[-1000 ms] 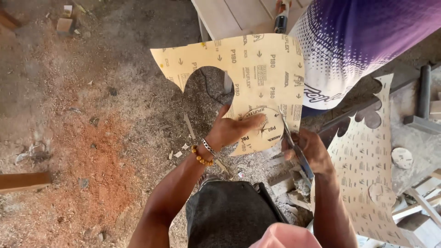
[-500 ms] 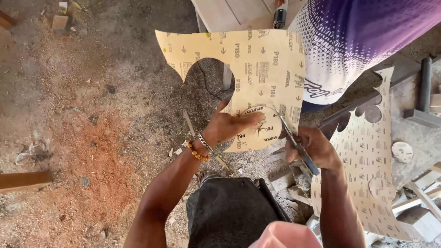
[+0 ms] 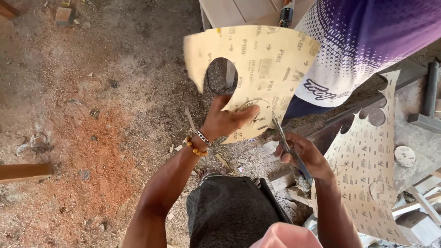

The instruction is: The person cuts circular pieces of sandpaper using scissors.

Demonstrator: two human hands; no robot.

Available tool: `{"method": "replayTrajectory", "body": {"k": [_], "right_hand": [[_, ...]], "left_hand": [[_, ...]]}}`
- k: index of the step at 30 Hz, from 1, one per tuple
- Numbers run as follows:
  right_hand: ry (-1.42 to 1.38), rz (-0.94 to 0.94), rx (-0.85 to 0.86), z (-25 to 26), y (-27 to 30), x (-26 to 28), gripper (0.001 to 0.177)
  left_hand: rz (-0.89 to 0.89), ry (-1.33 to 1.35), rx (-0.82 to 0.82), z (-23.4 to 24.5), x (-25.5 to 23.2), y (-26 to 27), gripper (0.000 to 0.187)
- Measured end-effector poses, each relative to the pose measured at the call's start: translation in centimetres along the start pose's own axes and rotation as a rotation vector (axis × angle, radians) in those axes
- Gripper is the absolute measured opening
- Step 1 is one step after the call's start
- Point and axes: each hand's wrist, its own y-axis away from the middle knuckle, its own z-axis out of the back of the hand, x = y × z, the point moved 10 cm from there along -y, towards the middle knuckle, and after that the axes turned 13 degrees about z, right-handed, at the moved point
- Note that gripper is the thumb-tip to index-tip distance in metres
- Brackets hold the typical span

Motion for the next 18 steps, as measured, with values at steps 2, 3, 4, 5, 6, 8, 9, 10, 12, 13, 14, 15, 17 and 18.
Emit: {"method": "replayTrajectory", "body": {"k": [2, 3, 4, 5, 6, 8, 9, 10, 12, 13, 14, 15, 17, 18], "right_hand": [[0.031, -0.059, 0.014, 0.2, -0.5, -0.3, 0.059], [0.068, -0.114, 0.022, 0.1, -0.4, -0.7, 0.059], [0.063, -0.119, 0.011, -0.1, -0.8, 0.0, 0.059], [0.054, -0.153, 0.035, -0.3, -1.3, 0.5, 0.061], [0.045, -0.186, 0.059, -0.5, -1.9, 1.0, 0.062], [0.122, -0.227, 0.055, -0.3, -2.2, 1.6, 0.069], [0.193, -0.268, 0.066, -0.1, -2.3, 1.7, 0.075], [0.193, -0.271, 0.065, -0.1, -2.3, 1.8, 0.075], [0.259, -0.225, 0.14, -0.3, -2.8, 2.2, 0.068], [0.257, -0.224, 0.145, -0.2, -2.7, 2.0, 0.068], [0.242, -0.224, 0.132, 0.0, -2.6, 1.8, 0.067], [0.227, -0.226, 0.118, 0.2, -2.4, 1.6, 0.065], [0.201, -0.185, 0.133, 0.2, -2.3, 1.5, 0.064], [0.175, -0.144, 0.143, 0.1, -2.4, 1.5, 0.062]], "left_hand": [[0.023, -0.086, -0.014, -0.3, -0.2, 0.2, 0.029], [0.039, -0.173, -0.02, -0.6, -0.2, 0.4, 0.03], [0.045, -0.174, -0.008, -0.8, -0.2, 0.7, 0.03], [0.085, -0.156, 0.022, -1.0, 0.0, 0.6, 0.032], [0.125, -0.138, 0.052, -1.3, 0.2, 0.4, 0.035], [0.117, -0.171, 0.065, -1.5, -0.6, 0.5, 0.032], [0.115, -0.206, 0.063, -1.5, -1.0, 0.7, 0.031], [0.116, -0.204, 0.065, -1.8, 0.3, 0.4, 0.031], [0.206, -0.129, 0.202, -3.3, 3.7, -0.1, 0.038], [0.208, -0.13, 0.197, -3.4, 4.9, -0.3, 0.038], [0.168, -0.156, 0.309, -4.7, 5.8, -0.2, 0.042], [0.127, -0.181, 0.423, -6.0, 6.7, 0.1, 0.047], [0.186, -0.165, 0.385, -4.9, 4.8, 0.3, 0.049], [0.243, -0.149, 0.351, -4.1, 4.1, 0.4, 0.052]]}}
